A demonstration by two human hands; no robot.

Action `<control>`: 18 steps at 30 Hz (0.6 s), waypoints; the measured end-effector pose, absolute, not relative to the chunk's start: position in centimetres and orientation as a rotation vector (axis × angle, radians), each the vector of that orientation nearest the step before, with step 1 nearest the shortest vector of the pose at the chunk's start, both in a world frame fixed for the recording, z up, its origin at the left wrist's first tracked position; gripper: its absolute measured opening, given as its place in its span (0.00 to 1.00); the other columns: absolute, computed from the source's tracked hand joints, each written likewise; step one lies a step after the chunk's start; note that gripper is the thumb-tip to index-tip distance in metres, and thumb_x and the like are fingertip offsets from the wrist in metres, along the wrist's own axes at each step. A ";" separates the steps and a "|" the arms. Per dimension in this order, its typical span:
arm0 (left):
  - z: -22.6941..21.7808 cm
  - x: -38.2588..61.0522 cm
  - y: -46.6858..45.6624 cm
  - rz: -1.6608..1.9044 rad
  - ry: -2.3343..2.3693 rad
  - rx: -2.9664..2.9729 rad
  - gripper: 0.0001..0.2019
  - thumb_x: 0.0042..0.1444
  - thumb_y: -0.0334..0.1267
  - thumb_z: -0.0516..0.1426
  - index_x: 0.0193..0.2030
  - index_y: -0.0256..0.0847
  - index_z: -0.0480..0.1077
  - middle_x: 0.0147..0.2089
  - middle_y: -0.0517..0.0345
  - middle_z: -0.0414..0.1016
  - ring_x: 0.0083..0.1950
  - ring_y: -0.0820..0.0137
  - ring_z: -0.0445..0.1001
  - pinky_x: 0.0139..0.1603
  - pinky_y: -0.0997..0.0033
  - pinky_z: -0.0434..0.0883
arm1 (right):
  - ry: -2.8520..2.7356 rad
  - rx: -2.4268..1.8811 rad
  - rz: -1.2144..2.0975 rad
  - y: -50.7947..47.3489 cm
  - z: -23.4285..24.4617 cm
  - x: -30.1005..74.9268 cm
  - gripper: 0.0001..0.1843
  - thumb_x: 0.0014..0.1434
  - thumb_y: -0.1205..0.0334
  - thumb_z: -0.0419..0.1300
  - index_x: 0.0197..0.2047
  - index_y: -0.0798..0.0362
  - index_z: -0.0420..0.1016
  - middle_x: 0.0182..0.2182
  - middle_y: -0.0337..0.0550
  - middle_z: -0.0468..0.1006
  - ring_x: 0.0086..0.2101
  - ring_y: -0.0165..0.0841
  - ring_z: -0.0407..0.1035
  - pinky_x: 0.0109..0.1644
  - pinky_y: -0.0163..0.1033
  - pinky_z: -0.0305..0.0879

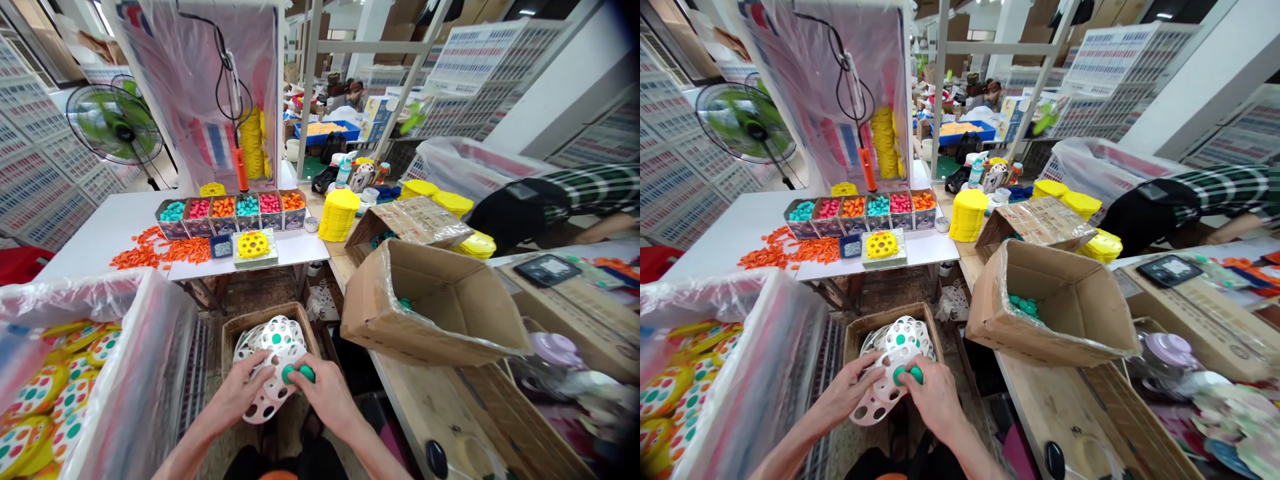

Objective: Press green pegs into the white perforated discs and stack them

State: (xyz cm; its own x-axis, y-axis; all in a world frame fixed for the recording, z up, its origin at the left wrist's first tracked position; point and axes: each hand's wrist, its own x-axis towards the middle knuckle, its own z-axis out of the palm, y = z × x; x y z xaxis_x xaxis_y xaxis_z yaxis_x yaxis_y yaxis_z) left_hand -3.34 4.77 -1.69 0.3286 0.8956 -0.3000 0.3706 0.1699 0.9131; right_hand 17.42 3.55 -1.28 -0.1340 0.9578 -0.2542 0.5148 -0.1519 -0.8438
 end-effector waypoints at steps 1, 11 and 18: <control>-1.6 -3.3 4.8 0.570 1.246 1.390 0.18 0.60 0.49 0.55 0.51 0.41 0.74 0.48 0.54 0.79 0.50 0.60 0.73 0.51 0.68 0.67 | -1.656 -1.683 1.209 3.6 -1.1 17.4 0.08 0.57 0.57 0.61 0.30 0.49 0.77 0.20 0.37 0.75 0.24 0.31 0.66 0.30 0.35 0.56; 0.1 -2.5 4.7 0.570 1.194 1.226 0.17 0.58 0.51 0.57 0.44 0.39 0.76 0.38 0.55 0.78 0.42 0.63 0.71 0.41 0.71 0.67 | -1.664 -1.771 1.179 3.3 -1.1 17.2 0.04 0.55 0.57 0.63 0.32 0.47 0.75 0.25 0.37 0.79 0.28 0.35 0.70 0.34 0.37 0.56; 0.4 -2.7 4.5 0.563 1.133 1.232 0.18 0.58 0.50 0.57 0.47 0.39 0.75 0.43 0.53 0.78 0.44 0.63 0.70 0.43 0.71 0.67 | -1.450 -1.839 1.201 3.1 -1.4 17.5 0.33 0.46 0.57 0.69 0.56 0.44 0.67 0.27 0.36 0.80 0.29 0.39 0.73 0.32 0.37 0.57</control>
